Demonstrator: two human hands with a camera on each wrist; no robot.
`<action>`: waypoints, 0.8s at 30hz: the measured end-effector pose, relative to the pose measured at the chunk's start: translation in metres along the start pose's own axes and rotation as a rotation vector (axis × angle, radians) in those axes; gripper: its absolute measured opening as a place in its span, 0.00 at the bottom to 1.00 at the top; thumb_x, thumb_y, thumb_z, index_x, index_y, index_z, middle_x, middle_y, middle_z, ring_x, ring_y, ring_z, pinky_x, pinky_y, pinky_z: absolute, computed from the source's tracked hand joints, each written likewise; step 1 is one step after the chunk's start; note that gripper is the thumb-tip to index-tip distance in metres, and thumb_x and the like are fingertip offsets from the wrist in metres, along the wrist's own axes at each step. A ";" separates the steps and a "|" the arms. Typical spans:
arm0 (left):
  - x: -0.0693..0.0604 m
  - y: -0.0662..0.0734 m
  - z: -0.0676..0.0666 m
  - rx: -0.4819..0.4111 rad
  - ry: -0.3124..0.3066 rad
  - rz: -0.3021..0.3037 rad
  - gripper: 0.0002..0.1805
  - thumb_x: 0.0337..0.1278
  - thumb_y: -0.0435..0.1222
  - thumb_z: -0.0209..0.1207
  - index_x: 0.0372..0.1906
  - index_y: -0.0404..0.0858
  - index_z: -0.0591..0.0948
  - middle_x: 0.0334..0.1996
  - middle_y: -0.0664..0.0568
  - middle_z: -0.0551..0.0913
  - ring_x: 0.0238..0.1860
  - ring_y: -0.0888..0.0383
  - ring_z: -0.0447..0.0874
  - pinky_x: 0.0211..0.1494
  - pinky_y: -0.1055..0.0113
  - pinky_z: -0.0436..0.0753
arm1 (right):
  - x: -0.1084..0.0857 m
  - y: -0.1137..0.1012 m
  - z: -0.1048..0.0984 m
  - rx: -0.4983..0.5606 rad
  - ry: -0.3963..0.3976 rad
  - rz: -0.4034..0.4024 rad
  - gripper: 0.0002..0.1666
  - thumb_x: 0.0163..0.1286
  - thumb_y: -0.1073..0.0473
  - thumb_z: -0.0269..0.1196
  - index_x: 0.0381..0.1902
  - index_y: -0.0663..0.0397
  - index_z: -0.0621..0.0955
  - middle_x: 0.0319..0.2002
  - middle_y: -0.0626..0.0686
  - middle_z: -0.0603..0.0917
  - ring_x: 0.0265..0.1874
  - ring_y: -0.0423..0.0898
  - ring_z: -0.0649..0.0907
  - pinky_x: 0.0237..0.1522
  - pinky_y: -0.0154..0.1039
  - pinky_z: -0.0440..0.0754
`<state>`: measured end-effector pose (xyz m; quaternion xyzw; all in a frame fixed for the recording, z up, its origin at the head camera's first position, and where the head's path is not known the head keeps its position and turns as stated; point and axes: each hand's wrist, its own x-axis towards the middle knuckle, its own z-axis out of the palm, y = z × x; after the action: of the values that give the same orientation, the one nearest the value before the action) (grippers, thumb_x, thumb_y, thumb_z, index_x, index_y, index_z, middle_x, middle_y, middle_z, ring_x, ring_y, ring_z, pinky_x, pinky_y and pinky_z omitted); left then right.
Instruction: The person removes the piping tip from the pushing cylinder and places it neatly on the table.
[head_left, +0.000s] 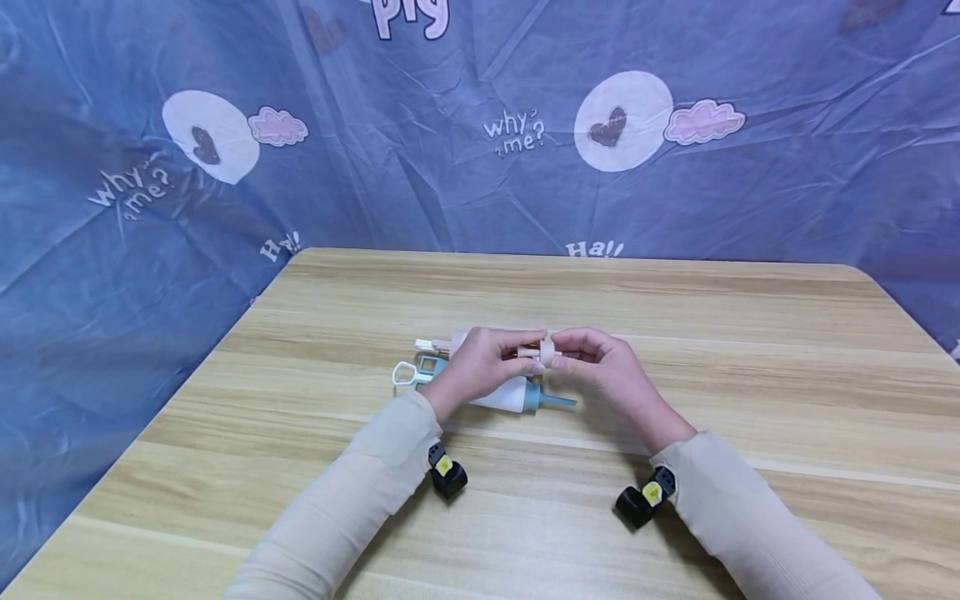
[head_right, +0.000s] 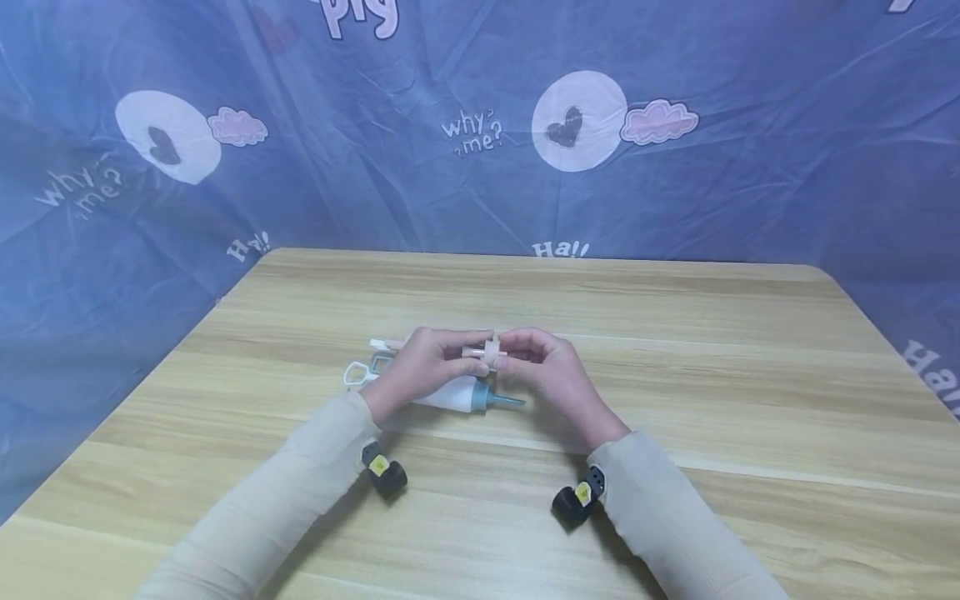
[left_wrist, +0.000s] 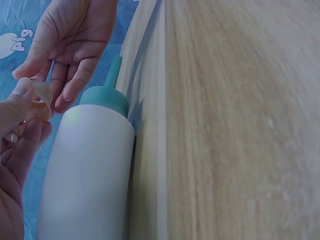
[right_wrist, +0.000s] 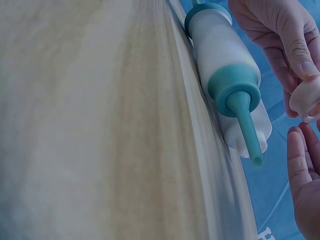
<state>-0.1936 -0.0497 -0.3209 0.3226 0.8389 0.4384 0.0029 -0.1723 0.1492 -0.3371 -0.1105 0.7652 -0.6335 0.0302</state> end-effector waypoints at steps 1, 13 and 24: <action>0.000 0.000 0.000 -0.003 -0.001 0.001 0.24 0.49 0.37 0.65 0.55 0.39 0.78 0.49 0.45 0.82 0.32 0.66 0.81 0.37 0.77 0.79 | 0.000 0.000 0.000 0.000 0.000 -0.001 0.23 0.59 0.63 0.65 0.51 0.69 0.75 0.36 0.37 0.82 0.36 0.36 0.80 0.42 0.28 0.78; 0.002 0.000 0.003 -0.012 -0.018 0.014 0.23 0.50 0.36 0.65 0.54 0.40 0.79 0.49 0.47 0.82 0.36 0.64 0.82 0.38 0.78 0.79 | -0.004 -0.001 -0.002 -0.035 0.008 0.015 0.24 0.58 0.58 0.67 0.50 0.63 0.78 0.36 0.40 0.84 0.36 0.38 0.81 0.41 0.31 0.79; 0.007 0.005 0.009 0.021 -0.038 0.034 0.21 0.52 0.37 0.63 0.54 0.37 0.79 0.48 0.46 0.83 0.37 0.63 0.81 0.39 0.79 0.78 | -0.010 0.001 -0.015 -0.042 0.039 0.031 0.24 0.58 0.56 0.67 0.50 0.64 0.78 0.38 0.39 0.83 0.39 0.37 0.81 0.43 0.29 0.78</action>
<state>-0.1942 -0.0372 -0.3208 0.3454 0.8375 0.4233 0.0081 -0.1659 0.1660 -0.3360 -0.0868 0.7805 -0.6187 0.0229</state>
